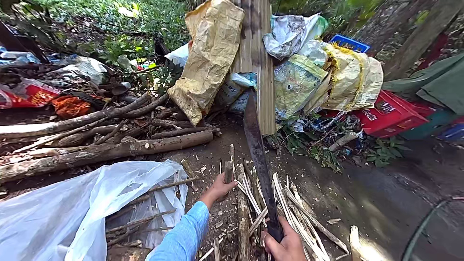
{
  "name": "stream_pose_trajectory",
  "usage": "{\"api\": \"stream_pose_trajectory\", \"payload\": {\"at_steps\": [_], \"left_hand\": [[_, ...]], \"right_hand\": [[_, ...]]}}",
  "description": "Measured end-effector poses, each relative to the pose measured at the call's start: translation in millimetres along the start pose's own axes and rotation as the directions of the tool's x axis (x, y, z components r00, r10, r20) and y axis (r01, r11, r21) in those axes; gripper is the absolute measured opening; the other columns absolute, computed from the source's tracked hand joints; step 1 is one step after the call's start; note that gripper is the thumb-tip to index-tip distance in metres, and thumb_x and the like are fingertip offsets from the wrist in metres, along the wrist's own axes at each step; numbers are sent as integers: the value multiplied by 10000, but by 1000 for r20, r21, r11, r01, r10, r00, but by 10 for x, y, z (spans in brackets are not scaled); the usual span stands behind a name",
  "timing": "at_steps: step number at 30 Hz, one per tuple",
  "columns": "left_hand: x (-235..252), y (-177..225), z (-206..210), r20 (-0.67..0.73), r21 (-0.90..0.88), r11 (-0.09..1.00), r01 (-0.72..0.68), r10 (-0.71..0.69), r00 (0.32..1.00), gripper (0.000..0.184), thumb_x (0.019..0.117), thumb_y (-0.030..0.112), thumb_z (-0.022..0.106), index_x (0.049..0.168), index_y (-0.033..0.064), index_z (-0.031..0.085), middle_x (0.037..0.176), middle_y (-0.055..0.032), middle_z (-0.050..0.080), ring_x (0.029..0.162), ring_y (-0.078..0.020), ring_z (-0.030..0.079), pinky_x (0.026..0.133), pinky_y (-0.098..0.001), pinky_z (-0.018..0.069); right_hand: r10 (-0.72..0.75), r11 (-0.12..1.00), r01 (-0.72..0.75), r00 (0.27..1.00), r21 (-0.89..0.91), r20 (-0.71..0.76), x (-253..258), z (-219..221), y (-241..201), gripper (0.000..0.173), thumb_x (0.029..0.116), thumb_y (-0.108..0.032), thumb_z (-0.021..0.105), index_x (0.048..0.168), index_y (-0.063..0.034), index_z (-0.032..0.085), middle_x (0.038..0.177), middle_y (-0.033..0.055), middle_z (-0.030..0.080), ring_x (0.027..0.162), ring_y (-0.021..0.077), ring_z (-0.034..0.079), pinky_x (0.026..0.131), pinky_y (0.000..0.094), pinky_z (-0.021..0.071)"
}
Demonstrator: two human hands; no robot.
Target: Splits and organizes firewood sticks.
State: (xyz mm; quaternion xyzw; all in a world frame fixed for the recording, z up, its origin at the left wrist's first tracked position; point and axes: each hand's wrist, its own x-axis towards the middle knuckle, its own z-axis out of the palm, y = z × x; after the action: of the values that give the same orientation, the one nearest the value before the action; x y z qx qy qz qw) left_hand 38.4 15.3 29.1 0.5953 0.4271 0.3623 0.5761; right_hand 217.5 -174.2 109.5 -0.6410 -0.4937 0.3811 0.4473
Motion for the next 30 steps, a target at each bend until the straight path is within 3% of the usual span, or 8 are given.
{"api": "stream_pose_trajectory", "payload": {"at_steps": [6,10,12,19,21,24,28,30], "left_hand": [[6,46,110,8,46,999,2,-2,1000,119,950,45,684,987,-14,587,762,21,529,668,-33,511,683,-230,473],[5,17,120,12,37,999,1,-2,1000,95,947,34,672,982,-8,595,768,24,541,678,-30,518,691,-233,477],[-11,46,126,10,40,999,14,-15,1000,87,948,25,666,969,-5,587,752,28,530,660,-29,510,675,-231,471],[-20,290,178,5,64,996,-63,63,998,119,937,60,680,994,-19,611,764,19,555,671,-26,527,686,-227,479],[-20,298,163,1,82,993,-82,83,997,190,932,80,695,1060,-43,628,829,-17,609,731,-42,570,748,-247,509],[5,-98,172,-17,69,997,-43,45,999,283,933,62,703,1149,-97,615,916,-97,663,803,-81,620,824,-287,536],[98,99,181,-5,133,990,-38,39,999,249,945,99,690,1120,-63,619,871,-75,619,759,-99,581,770,-303,515],[94,286,171,9,154,985,-75,74,997,242,940,117,687,1107,-44,620,848,-41,596,737,-72,557,747,-277,499]], "right_hand": [[-80,976,85,996,-203,34,-142,12,-137,357,807,-69,684,1113,106,631,720,117,628,581,172,603,582,376,533],[113,917,-51,985,-397,134,-77,32,-128,429,851,-115,682,1217,99,616,819,211,669,738,337,662,711,537,531],[217,885,-121,961,-449,170,-21,27,-123,457,870,-131,680,1262,89,600,876,235,681,815,376,674,772,568,524],[188,925,-119,969,-360,163,-69,-83,-184,427,861,-120,674,1224,88,590,776,158,648,646,260,646,657,476,546],[186,911,-109,970,-398,158,-74,-45,-217,446,866,-128,667,1240,101,588,805,197,663,697,310,664,684,517,546],[364,853,-241,910,-463,199,-7,72,-140,489,881,-134,662,1313,72,563,927,240,684,837,371,687,791,569,540],[308,916,-245,937,-318,167,16,49,-125,466,858,-114,652,1276,68,555,789,148,656,630,254,659,656,474,568],[238,940,-191,961,-284,139,-23,31,-180,442,857,-118,655,1236,90,565,764,149,649,620,253,654,649,474,564]]}}
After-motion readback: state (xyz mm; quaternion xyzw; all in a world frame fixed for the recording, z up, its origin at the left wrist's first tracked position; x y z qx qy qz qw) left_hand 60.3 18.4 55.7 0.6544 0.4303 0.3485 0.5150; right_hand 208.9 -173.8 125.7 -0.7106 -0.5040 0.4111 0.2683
